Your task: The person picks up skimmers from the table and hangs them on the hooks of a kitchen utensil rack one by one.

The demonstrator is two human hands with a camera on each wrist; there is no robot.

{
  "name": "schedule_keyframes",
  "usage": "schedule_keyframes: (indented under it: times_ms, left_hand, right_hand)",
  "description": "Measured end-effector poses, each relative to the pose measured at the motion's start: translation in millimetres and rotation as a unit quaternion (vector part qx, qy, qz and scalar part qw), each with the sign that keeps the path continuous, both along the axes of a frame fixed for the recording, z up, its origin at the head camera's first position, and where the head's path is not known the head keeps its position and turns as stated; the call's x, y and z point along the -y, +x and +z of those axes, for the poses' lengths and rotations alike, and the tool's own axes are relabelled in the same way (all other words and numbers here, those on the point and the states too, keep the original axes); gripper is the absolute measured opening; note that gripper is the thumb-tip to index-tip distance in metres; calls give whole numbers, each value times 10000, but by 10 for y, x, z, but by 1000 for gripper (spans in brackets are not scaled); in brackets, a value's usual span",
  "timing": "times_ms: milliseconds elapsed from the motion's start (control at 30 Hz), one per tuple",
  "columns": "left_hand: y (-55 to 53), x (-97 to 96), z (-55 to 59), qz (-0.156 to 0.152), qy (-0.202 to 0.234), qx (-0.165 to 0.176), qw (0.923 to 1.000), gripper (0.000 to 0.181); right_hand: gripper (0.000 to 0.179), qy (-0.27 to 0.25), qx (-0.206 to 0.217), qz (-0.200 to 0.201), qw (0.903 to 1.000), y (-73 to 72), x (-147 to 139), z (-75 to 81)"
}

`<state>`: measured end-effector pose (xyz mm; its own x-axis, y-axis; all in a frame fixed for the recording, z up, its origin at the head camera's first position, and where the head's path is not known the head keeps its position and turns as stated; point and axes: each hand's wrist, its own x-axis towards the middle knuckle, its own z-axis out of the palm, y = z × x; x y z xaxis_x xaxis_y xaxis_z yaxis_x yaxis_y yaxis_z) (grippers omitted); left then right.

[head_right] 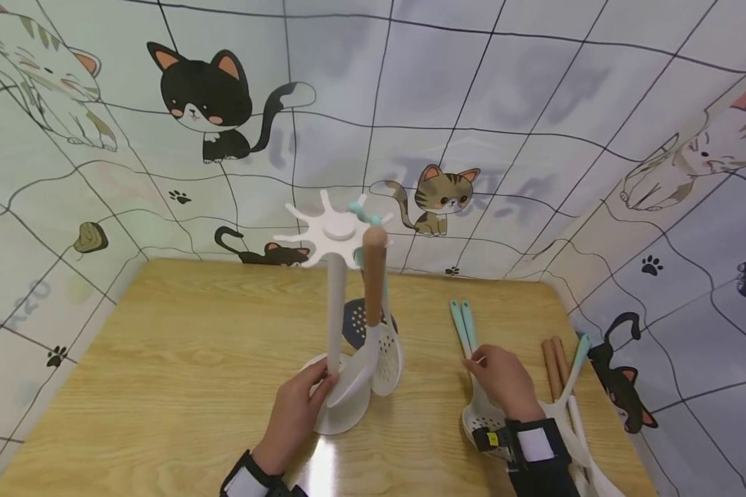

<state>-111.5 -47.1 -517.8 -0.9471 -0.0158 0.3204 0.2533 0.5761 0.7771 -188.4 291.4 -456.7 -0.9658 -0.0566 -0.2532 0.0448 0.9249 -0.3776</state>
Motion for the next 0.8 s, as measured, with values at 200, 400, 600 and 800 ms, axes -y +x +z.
schedule_keyframes:
  times_ms: [200, 400, 600, 800]
  left_hand:
    - [-2, 4, 22, -56, 32, 164, 9998, 29]
    - [-2, 8, 24, -63, -40, 203, 9998, 29]
    - [-8, 14, 21, -94, -84, 224, 9997, 30]
    - [-6, 15, 24, -110, -95, 278, 9995, 31]
  right_hand:
    - [37, -28, 132, -152, 9998, 28, -107, -104]
    - [40, -42, 358, -251, 9990, 16, -152, -151]
    - [46, -93, 427, -338, 9985, 25, -121, -166]
    - [39, -66, 424, -393, 9983, 11, -91, -226]
